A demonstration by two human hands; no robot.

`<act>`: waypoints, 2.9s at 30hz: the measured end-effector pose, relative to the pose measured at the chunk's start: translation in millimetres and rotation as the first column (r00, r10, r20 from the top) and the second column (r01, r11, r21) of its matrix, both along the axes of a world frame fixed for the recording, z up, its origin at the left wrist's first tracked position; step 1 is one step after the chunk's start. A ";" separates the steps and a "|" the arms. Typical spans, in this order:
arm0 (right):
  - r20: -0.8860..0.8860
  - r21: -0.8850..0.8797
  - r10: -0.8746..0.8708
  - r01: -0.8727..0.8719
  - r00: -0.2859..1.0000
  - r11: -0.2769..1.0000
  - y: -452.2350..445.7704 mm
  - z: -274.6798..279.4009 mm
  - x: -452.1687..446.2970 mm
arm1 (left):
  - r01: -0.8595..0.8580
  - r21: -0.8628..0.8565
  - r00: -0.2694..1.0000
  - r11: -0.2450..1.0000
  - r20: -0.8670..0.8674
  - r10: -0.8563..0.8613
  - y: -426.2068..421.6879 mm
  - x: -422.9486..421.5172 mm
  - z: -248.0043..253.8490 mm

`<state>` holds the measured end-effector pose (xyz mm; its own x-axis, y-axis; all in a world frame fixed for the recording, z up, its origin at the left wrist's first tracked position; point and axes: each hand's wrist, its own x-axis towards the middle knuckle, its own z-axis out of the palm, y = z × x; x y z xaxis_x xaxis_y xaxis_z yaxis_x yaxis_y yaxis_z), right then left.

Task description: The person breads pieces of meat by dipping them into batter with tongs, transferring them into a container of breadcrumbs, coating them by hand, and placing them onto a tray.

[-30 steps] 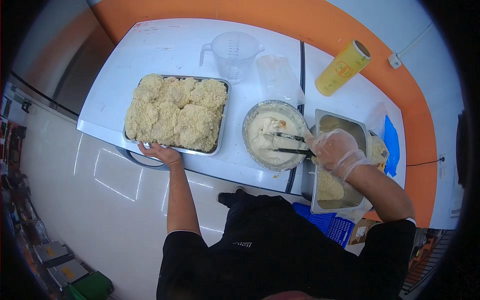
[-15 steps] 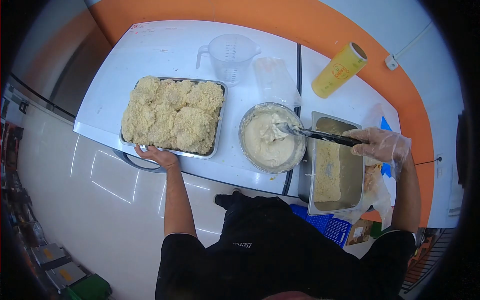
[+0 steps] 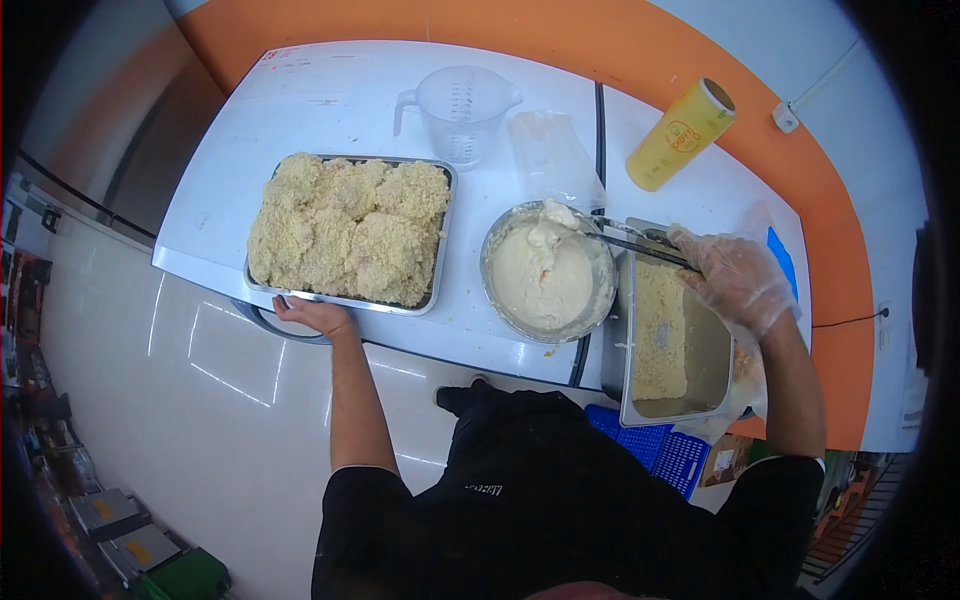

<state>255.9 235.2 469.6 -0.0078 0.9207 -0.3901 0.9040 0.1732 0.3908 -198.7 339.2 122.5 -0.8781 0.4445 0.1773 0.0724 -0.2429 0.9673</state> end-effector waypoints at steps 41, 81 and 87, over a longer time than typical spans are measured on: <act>-0.091 0.046 -0.091 0.095 0.992 0.994 -29.3 21.2 0.9 | -0.070 -0.020 0.992 0.997 0.103 0.072 8.9 -27.9 -11.0; -0.182 0.201 -0.124 0.160 0.976 0.966 -44.4 23.9 4.2 | -0.330 -0.669 0.845 0.666 -0.524 -0.108 -0.6 -27.0 13.6; -0.045 0.222 -0.138 0.144 0.989 0.964 -38.7 15.2 -0.5 | -0.342 -0.675 0.841 0.654 -0.530 -0.107 0.2 -25.7 17.7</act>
